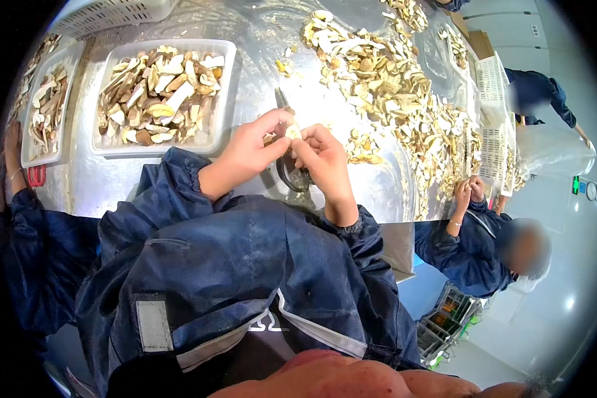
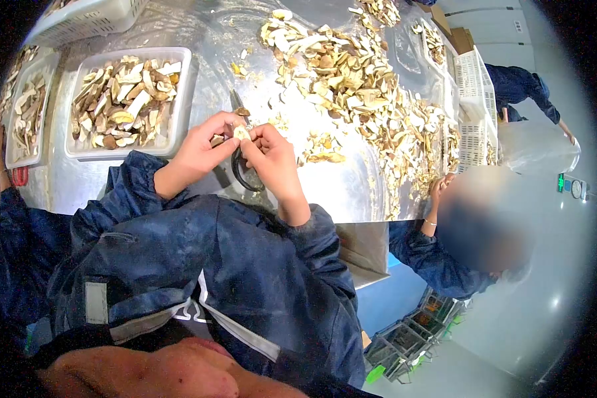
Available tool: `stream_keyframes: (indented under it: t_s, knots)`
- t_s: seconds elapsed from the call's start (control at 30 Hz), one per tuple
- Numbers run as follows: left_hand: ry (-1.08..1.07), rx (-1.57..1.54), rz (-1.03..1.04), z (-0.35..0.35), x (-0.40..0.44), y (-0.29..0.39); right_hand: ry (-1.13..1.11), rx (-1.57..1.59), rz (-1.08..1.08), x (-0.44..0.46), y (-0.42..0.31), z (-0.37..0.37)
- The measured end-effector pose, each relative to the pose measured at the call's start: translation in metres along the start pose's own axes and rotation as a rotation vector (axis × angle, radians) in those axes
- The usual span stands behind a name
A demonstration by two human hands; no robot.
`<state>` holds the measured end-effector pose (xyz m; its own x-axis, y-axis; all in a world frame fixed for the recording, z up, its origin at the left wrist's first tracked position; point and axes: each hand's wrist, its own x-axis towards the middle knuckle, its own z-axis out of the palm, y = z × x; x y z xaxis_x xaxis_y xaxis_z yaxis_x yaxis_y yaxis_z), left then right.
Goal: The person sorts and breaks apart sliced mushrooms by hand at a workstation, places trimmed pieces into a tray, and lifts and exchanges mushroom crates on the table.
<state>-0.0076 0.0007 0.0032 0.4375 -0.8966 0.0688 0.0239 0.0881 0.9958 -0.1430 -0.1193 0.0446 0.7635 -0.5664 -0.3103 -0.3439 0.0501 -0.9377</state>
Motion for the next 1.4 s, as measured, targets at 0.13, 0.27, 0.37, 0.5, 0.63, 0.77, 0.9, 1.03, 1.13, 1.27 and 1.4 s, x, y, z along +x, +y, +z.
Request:
stream_keyframes:
  t_s: [0.13, 0.27, 0.37, 0.5, 0.63, 0.77, 0.9, 1.03, 1.13, 1.27, 1.4]
  knots:
    - [-0.047, 0.057, -0.031, -0.001, -0.002, 0.009, 0.060, -0.216, -0.062, -0.001, 0.001, 0.004]
    - [-0.109, 0.132, -0.010, -0.003, -0.001, 0.011, 0.131, -0.436, -0.159, 0.000, 0.004, 0.004]
    - [-0.108, -0.071, -0.051, -0.002, 0.002, -0.004, 0.093, -0.390, -0.162, -0.001, 0.004, 0.002]
    - [-0.057, -0.152, -0.064, 0.000, 0.004, -0.013, 0.071, -0.112, -0.011, -0.004, -0.007, 0.001]
    - [-0.062, -0.205, -0.208, -0.004, 0.003, 0.000, 0.074, -0.089, 0.022, -0.003, -0.010, -0.003]
    - [-0.106, -0.324, -0.281, -0.006, 0.004, 0.006, 0.171, -0.149, -0.046, 0.002, 0.000, -0.008]
    - [-0.115, -0.430, -0.356, -0.008, 0.005, 0.012, 0.301, -0.429, -0.108, 0.003, 0.007, -0.026]
    - [-0.113, -0.401, -0.402, -0.007, 0.006, 0.007, 0.234, -0.515, -0.073, 0.002, 0.009, -0.042]
    - [-0.116, -0.396, -0.421, -0.008, 0.006, 0.009, 0.432, -0.646, -0.101, 0.013, -0.004, -0.060]
    - [-0.135, -0.393, -0.417, -0.007, 0.008, 0.011, 0.740, -1.103, -0.499, 0.053, 0.018, -0.108]
    - [-0.111, -0.463, -0.417, -0.009, 0.009, 0.010, 0.646, -1.103, -0.417, 0.063, 0.027, -0.117]
